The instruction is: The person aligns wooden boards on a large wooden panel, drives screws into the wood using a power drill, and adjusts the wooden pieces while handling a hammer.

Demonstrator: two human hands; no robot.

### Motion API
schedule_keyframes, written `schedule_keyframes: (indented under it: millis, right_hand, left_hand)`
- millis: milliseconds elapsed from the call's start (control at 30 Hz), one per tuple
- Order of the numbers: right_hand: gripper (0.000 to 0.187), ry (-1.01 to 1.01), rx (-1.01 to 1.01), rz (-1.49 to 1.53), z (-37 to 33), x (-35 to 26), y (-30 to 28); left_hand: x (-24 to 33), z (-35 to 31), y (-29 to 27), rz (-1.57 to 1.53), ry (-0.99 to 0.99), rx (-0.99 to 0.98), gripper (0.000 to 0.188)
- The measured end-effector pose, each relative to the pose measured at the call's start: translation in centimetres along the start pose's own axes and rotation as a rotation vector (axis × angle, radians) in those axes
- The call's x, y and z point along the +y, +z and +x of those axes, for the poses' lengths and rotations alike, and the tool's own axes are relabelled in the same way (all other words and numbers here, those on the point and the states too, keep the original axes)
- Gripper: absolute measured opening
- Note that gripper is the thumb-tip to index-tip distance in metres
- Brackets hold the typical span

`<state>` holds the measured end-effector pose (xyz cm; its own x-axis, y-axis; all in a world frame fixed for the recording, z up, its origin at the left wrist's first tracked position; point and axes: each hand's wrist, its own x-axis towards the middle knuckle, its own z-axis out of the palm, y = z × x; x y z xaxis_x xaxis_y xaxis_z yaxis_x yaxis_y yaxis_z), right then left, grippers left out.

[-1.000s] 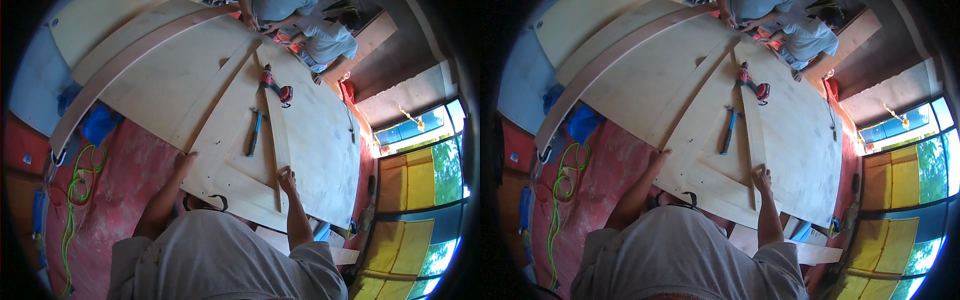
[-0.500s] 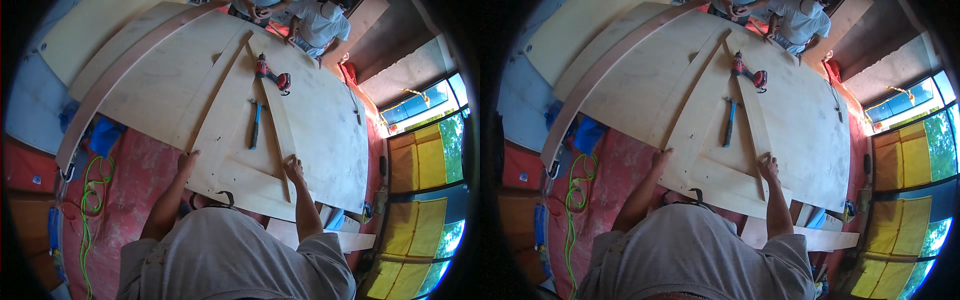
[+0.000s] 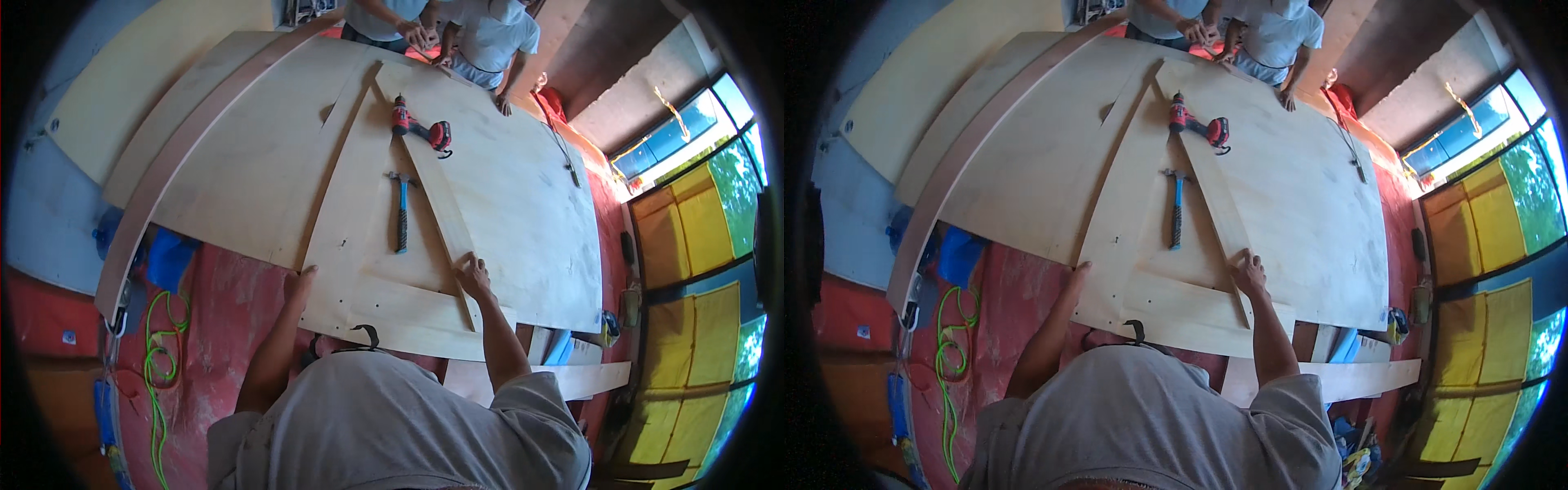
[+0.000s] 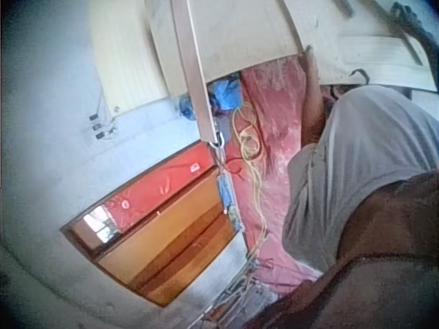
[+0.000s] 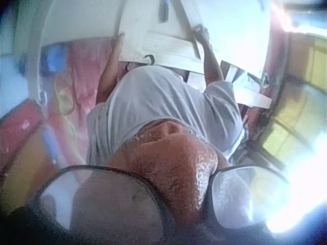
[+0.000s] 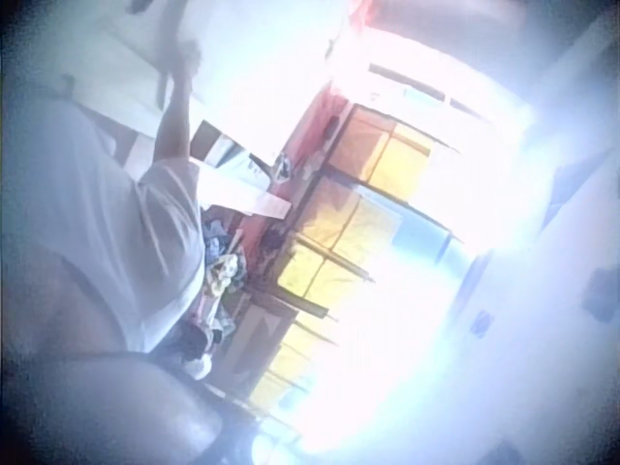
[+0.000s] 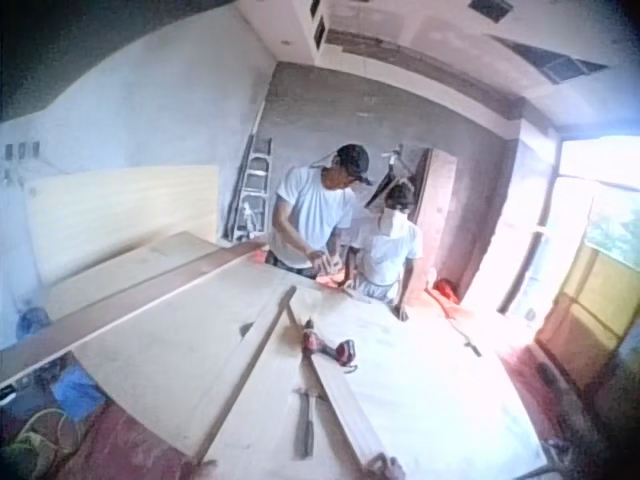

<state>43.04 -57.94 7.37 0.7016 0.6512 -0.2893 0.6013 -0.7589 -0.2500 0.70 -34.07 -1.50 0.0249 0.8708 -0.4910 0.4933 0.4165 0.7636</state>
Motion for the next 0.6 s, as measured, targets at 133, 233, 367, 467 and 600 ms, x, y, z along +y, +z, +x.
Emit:
schedule_keyframes:
  millis: [133,233,367,467,600]
  right_hand:
    - [0.076,-0.008,0.016,0.007,-0.4,0.5,-0.2]
    - [0.077,0.029,0.034,0.008,-1.0,0.7,-0.6]
    - [0.078,0.019,0.014,0.024,-1.0,0.1,-0.5]
    - [0.079,-0.012,0.038,0.026,-0.9,-0.1,0.0]
    - [0.079,0.011,0.047,0.029,-0.7,0.9,-0.1]
  left_hand:
    - [2.0,-1.3,-0.7,-0.047,-0.025,-0.112,0.067]
    - [3.3,-3.1,-0.7,-0.097,0.101,-0.097,0.067]
    - [2.5,-2.1,-1.1,0.011,0.025,-0.054,0.063]
    - [1.6,-1.4,-1.2,-0.026,0.011,-0.031,0.06]
    - [3.1,-2.6,-0.6,-0.05,0.05,-0.055,0.058]
